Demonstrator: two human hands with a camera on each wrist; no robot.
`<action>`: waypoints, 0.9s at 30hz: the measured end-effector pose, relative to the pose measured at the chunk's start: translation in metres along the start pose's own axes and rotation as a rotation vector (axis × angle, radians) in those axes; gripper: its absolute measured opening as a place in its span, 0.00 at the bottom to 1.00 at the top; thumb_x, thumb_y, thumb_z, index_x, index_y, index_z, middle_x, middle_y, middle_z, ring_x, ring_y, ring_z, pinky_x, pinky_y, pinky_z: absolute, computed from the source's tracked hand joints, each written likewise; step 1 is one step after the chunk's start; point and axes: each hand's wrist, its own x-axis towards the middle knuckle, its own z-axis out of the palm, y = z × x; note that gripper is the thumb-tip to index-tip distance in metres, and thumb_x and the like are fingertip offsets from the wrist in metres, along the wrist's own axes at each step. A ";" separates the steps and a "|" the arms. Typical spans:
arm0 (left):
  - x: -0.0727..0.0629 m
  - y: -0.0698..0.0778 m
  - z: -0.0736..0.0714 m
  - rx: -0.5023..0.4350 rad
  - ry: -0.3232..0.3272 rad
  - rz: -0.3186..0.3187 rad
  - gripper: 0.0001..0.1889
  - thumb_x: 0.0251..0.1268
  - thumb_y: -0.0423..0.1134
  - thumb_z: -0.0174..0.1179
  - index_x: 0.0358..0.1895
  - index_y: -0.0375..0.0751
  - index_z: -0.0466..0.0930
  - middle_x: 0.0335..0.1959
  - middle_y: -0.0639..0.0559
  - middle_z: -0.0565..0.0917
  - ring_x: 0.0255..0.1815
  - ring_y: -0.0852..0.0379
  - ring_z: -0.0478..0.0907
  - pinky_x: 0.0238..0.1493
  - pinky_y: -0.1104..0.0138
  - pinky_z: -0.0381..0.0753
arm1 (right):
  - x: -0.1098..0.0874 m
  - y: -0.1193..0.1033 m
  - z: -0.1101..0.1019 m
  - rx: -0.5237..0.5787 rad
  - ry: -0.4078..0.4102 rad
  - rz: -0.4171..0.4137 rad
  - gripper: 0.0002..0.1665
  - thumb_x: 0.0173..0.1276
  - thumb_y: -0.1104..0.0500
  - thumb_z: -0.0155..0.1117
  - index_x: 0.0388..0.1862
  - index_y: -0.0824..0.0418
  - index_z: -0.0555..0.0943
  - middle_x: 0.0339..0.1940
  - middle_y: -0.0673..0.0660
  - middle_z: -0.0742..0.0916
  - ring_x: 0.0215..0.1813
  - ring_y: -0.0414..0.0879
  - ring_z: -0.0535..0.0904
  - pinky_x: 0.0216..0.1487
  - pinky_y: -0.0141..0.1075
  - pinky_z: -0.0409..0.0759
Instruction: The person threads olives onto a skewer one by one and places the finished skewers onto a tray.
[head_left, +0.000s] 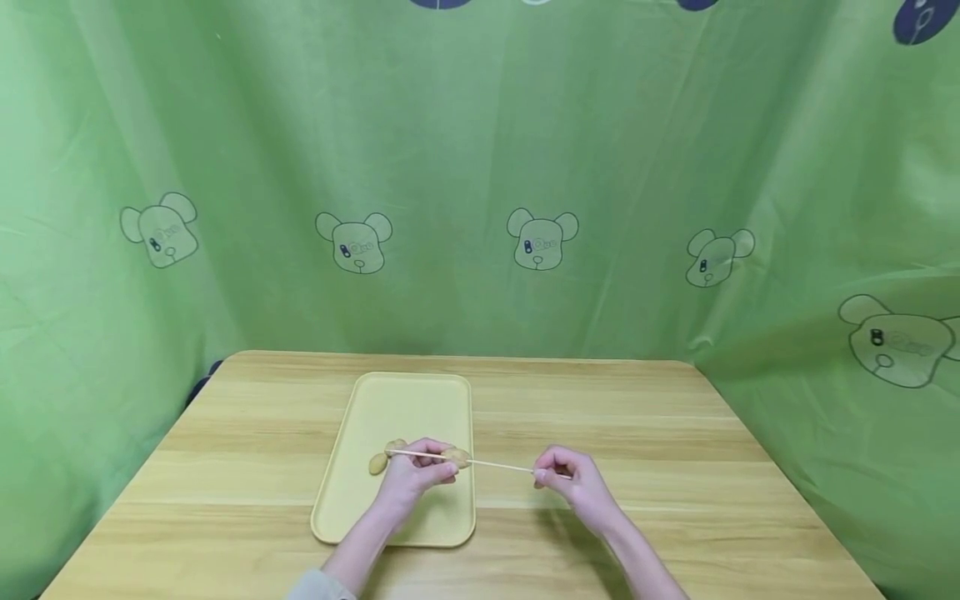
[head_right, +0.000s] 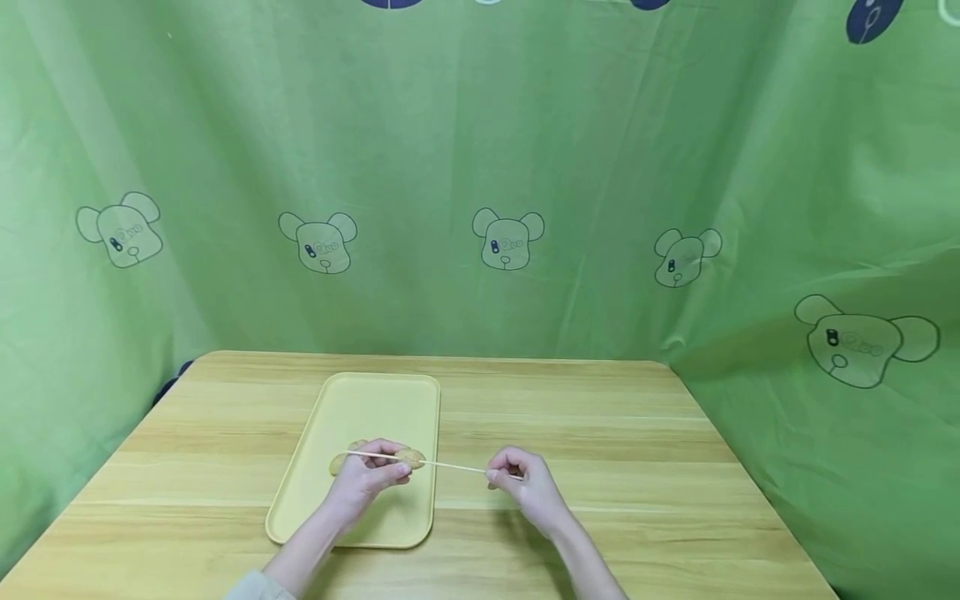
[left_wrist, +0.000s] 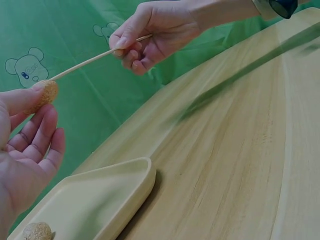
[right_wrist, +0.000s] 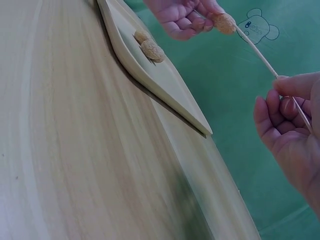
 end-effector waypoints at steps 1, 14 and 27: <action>0.000 0.000 0.000 0.000 0.001 0.000 0.11 0.50 0.20 0.60 0.39 0.26 0.76 0.29 0.50 0.82 0.30 0.59 0.79 0.38 0.68 0.82 | 0.000 0.001 0.001 0.000 -0.002 -0.007 0.03 0.62 0.72 0.56 0.29 0.74 0.75 0.27 0.64 0.79 0.31 0.44 0.79 0.35 0.34 0.79; 0.001 0.002 0.007 0.001 -0.010 0.009 0.13 0.49 0.20 0.61 0.41 0.21 0.74 0.28 0.51 0.83 0.30 0.59 0.79 0.38 0.67 0.82 | 0.003 0.002 0.006 0.019 -0.012 -0.014 0.04 0.62 0.72 0.55 0.29 0.74 0.74 0.26 0.64 0.79 0.31 0.42 0.78 0.35 0.33 0.79; 0.002 0.000 0.012 0.010 -0.017 0.020 0.15 0.49 0.20 0.61 0.42 0.17 0.72 0.29 0.52 0.83 0.30 0.60 0.79 0.38 0.68 0.82 | 0.005 0.000 0.012 0.046 -0.017 -0.037 0.02 0.61 0.74 0.55 0.29 0.75 0.74 0.26 0.67 0.78 0.30 0.41 0.78 0.35 0.33 0.79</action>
